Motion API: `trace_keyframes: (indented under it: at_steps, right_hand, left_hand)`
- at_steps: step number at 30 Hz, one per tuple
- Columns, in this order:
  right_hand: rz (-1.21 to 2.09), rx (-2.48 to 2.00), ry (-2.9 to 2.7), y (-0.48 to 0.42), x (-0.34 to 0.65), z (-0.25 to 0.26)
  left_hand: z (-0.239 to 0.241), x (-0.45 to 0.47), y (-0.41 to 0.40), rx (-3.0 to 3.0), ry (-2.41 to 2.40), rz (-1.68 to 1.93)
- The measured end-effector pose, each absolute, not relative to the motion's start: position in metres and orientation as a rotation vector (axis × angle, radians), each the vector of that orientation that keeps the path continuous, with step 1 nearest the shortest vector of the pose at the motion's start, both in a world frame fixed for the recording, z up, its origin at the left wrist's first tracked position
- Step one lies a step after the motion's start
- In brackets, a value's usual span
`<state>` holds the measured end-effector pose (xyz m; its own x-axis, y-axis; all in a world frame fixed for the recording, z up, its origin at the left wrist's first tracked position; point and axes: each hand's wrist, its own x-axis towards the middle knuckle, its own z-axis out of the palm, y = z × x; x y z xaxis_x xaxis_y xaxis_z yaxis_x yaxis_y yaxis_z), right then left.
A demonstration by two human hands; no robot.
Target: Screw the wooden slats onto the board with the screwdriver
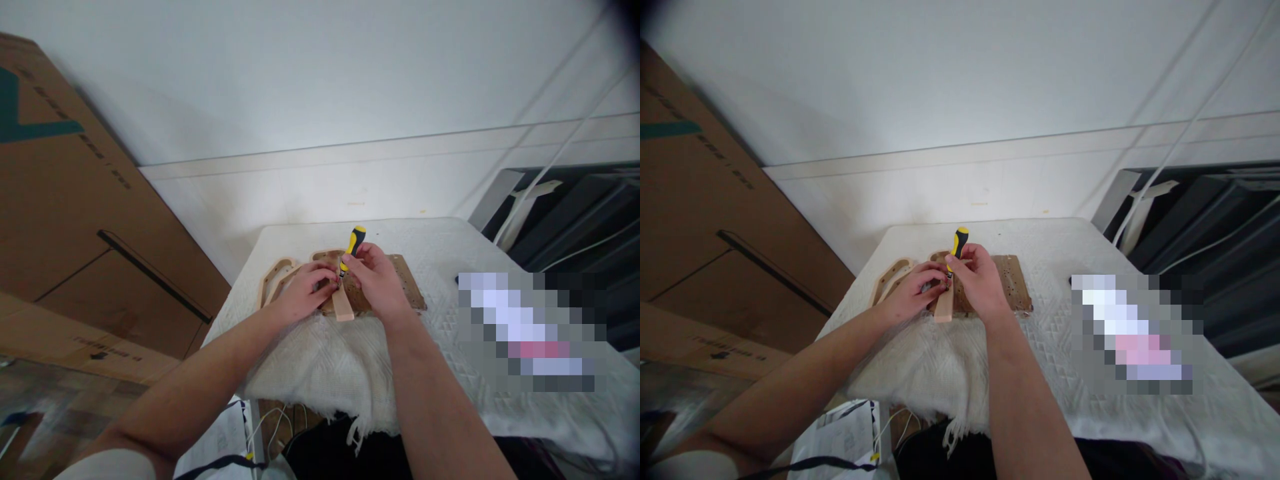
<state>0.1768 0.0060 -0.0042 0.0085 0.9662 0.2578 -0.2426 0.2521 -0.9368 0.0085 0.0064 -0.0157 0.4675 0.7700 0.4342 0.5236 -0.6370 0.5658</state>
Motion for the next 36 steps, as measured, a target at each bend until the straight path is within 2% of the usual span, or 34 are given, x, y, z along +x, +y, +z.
trace_keyframes:
  at_steps: [25,36]
  right_hand:
    - [1.159,-0.857,-1.125,0.005,0.179,-0.005]
    - [1.119,-0.855,-1.221,0.004,0.179,-0.004]
  left_hand:
    - [-0.017,0.006,0.009,2.374,1.067,0.973]
    - [-0.012,-0.003,0.006,2.370,1.078,0.829]
